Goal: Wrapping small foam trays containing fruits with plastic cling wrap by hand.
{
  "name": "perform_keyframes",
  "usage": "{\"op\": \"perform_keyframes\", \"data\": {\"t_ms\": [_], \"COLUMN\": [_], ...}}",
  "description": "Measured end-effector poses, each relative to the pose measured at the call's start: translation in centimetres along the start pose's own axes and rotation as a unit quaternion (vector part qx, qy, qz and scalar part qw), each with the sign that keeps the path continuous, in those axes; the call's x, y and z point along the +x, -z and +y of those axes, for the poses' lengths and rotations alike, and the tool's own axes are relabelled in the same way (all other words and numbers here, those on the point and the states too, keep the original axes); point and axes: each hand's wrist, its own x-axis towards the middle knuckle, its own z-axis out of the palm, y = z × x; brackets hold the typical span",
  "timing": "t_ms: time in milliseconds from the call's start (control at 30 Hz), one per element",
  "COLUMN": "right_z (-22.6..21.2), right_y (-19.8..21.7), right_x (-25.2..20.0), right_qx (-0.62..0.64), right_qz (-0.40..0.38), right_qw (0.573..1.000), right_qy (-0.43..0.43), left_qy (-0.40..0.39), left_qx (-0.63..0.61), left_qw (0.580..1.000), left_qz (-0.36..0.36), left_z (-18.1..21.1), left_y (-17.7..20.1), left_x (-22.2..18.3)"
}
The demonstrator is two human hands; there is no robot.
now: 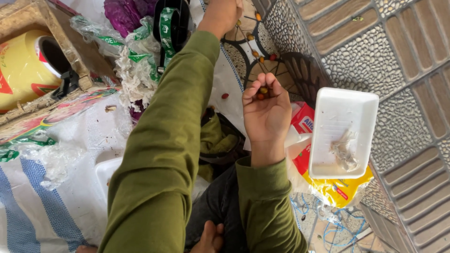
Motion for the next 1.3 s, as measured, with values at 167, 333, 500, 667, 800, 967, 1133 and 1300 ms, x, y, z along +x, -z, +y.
{"op": "perform_keyframes", "data": {"t_ms": [167,333,500,667,800,967,1133,1300], "right_z": [0.0,-0.2,-0.2,-0.4,-0.5,-0.8,-0.8,-0.9], "right_y": [0.1,0.0,0.2,-0.1,0.1,0.3,0.2,0.2], "right_x": [-0.1,-0.2,0.1,-0.2,0.0,0.0,0.1,0.0], "right_qx": [0.011,0.012,0.012,0.019,0.022,0.028,0.03,0.031], "right_qz": [-0.05,-0.049,-0.047,-0.045,-0.041,-0.037,-0.045,-0.036], "right_qw": [0.999,0.999,0.999,0.998,0.998,0.998,0.998,0.998], "right_qy": [0.008,0.014,0.018,0.029,0.034,0.029,0.03,0.034], "left_qy": [0.075,0.032,0.034,0.226,0.108,0.019,0.016,0.09], "left_qx": [-0.021,-0.025,-0.146,-0.431,-0.102,-0.008,-0.036,-0.118], "left_qw": [0.997,0.999,0.988,0.873,0.986,0.994,0.991,0.982], "left_qz": [-0.019,0.011,0.034,-0.013,0.074,0.111,0.131,0.113], "left_z": [-2.4,-2.1,-2.2,0.2,-0.6,0.7,1.6,1.7], "left_y": [-3.6,-4.4,-5.9,-5.2,-7.0,-7.4,-7.1,-7.2], "left_x": [-1.3,-1.6,0.1,0.5,-0.4,-1.1,-1.3,-1.1]}}
